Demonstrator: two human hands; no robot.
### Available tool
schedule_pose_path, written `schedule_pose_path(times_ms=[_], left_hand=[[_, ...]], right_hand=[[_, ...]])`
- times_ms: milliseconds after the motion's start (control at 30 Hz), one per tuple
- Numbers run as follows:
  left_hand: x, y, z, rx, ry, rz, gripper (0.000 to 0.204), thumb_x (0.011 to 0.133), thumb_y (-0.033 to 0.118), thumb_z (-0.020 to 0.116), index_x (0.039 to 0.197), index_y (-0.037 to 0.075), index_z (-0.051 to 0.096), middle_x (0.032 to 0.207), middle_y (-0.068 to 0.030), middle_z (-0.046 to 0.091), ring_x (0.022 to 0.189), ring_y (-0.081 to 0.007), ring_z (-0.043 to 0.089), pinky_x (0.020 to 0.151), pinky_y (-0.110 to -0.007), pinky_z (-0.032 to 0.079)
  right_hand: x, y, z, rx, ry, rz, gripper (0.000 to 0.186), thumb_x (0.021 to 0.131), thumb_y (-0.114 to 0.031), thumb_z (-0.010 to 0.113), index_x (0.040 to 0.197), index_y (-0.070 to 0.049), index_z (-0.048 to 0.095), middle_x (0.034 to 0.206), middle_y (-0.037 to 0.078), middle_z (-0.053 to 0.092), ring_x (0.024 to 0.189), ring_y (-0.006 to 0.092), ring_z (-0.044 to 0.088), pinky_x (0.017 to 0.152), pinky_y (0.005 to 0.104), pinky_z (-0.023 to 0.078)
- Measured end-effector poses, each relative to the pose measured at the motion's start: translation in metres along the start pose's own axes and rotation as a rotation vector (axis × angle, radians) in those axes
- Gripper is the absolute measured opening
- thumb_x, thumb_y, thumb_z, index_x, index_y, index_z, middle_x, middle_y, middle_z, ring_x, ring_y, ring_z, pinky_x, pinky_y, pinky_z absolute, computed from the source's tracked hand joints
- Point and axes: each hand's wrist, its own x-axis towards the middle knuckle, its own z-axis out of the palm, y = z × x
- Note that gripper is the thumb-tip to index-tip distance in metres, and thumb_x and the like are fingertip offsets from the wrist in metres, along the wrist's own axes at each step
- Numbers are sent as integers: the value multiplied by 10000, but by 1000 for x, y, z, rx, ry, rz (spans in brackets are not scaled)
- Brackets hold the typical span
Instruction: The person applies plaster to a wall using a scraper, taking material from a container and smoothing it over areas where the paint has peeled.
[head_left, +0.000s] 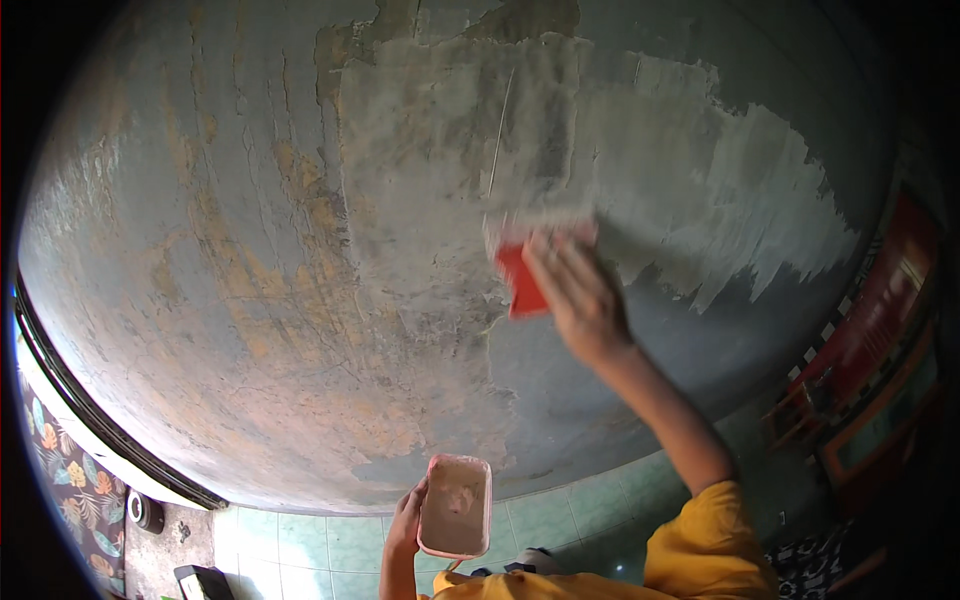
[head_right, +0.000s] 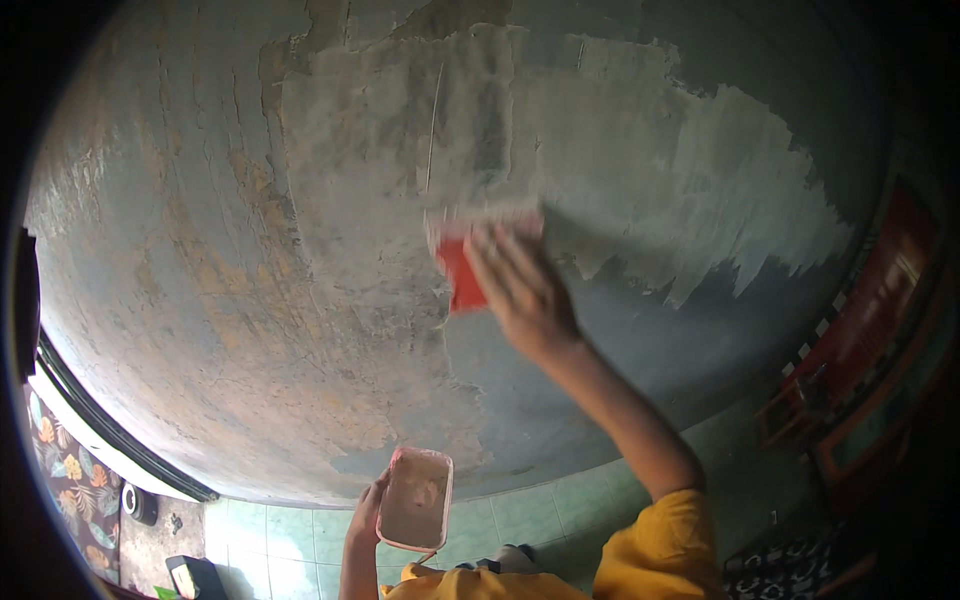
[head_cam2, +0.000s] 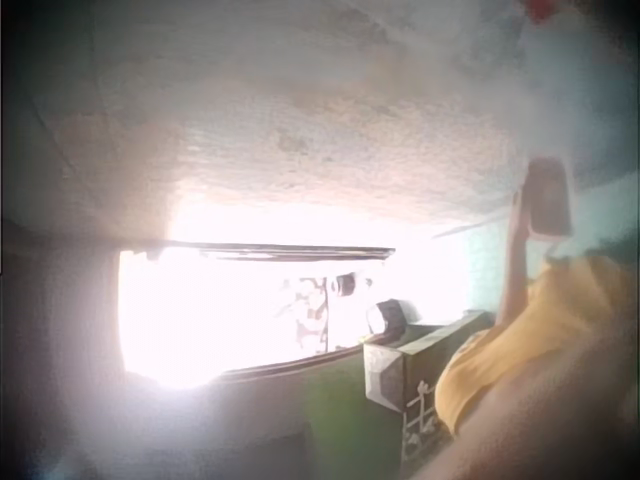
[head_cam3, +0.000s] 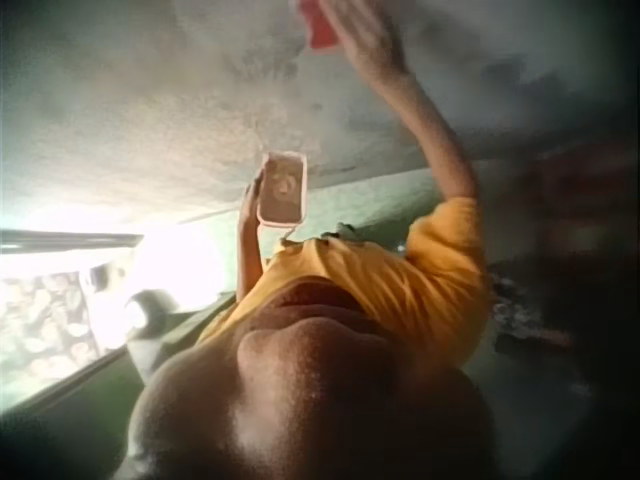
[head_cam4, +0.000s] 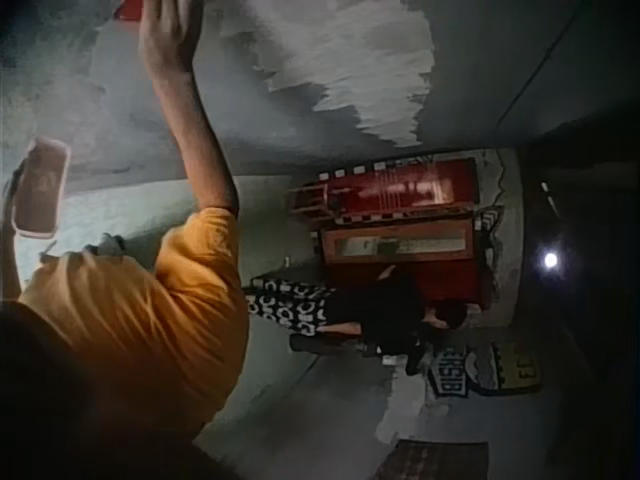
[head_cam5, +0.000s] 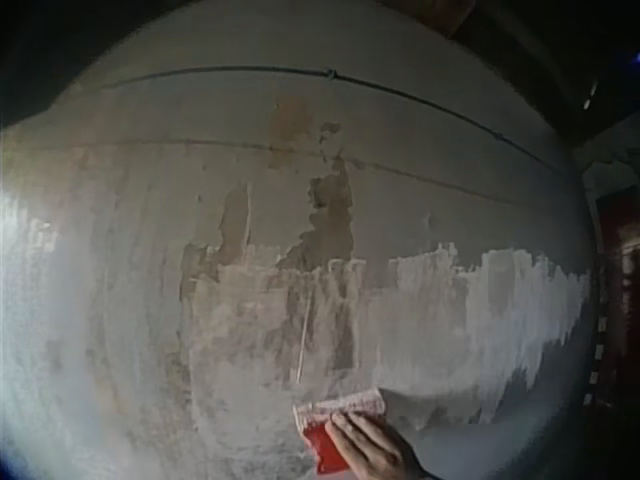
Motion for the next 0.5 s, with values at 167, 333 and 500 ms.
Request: schedule_pose_path(times_ms=[167, 333, 500], left_hand=[[-3, 2, -13, -12, -28, -18, 524, 1112, 359, 533, 1459, -31, 573, 1299, -107, 685, 1139, -179, 657, 958, -324, 543], [-7, 5, -2, 17, -20, -46, 524, 1115, 349, 527, 1471, -34, 560, 1335, -112, 670, 1178, -186, 645, 986, -328, 533], [-18, -2, -1, -38, -34, -31, 520, 1116, 347, 533, 1466, -35, 566, 1346, -103, 670, 1172, -183, 648, 975, -328, 538]], right_hand=[[-27, -38, -21, 139, -121, 83, 448, 917, 40, 617, 1359, -4, 678, 1340, 160, 709, 1274, 323, 656, 1100, 456, 531], [114, 24, -62, 48, 194, 56, 448, 889, 97, 613, 1329, 27, 661, 1320, 187, 699, 1229, 349, 668, 1032, 443, 563], [103, 19, -27, -158, 73, -45, 497, 919, 15, 618, 1416, 30, 607, 1383, 201, 671, 1280, 360, 641, 1094, 458, 531]])
